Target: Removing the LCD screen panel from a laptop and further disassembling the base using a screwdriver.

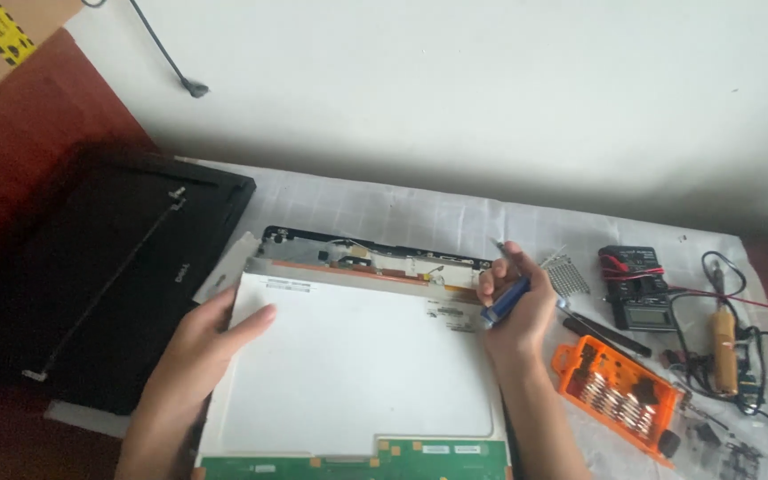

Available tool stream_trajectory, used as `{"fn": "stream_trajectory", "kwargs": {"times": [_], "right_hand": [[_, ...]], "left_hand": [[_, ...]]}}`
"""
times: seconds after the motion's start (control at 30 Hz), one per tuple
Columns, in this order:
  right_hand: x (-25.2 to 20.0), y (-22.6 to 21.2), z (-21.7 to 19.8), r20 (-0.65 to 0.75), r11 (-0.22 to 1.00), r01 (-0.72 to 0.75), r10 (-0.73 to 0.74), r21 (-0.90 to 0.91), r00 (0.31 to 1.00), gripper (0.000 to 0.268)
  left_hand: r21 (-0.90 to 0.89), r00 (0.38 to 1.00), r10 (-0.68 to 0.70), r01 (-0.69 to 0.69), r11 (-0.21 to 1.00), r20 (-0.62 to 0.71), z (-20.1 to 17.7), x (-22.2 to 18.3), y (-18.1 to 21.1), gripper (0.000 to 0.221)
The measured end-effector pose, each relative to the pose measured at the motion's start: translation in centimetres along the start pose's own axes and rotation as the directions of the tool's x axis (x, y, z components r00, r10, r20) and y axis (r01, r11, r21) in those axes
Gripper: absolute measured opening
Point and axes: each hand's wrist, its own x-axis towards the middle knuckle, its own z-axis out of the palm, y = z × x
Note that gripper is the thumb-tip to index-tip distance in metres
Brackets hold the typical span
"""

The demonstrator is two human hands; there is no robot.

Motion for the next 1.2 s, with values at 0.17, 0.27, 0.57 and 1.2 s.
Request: {"fn": "stream_trajectory", "kwargs": {"times": [0.17,0.27,0.57,1.2], "right_hand": [[-0.8,-0.3,0.7,-0.018,0.999,0.02,-0.02,-0.044,1.0,0.022],[-1.0,-0.5,1.0,-0.014,0.998,0.018,-0.019,-0.064,1.0,0.021],[-0.4,-0.7,0.0,0.081,0.996,-0.06,0.064,-0.062,0.995,0.014],[-3.8,-0.7,3.9,0.078,0.789,0.051,-0.004,-0.613,0.997,0.019]], "left_hand": [[0.071,0.998,-0.046,0.044,0.996,0.035,0.4,0.5,0.3,0.046],[0.044,0.995,-0.089,0.088,0.995,0.038,-0.2,0.8,0.2,0.048],[-0.234,0.999,-0.033,0.034,0.972,0.011,-3.9,2.4,-2.1,0.049],[-0.307,0.981,0.03,-0.088,0.948,-0.19,-7.6,2.9,-1.3,0.047]]}}
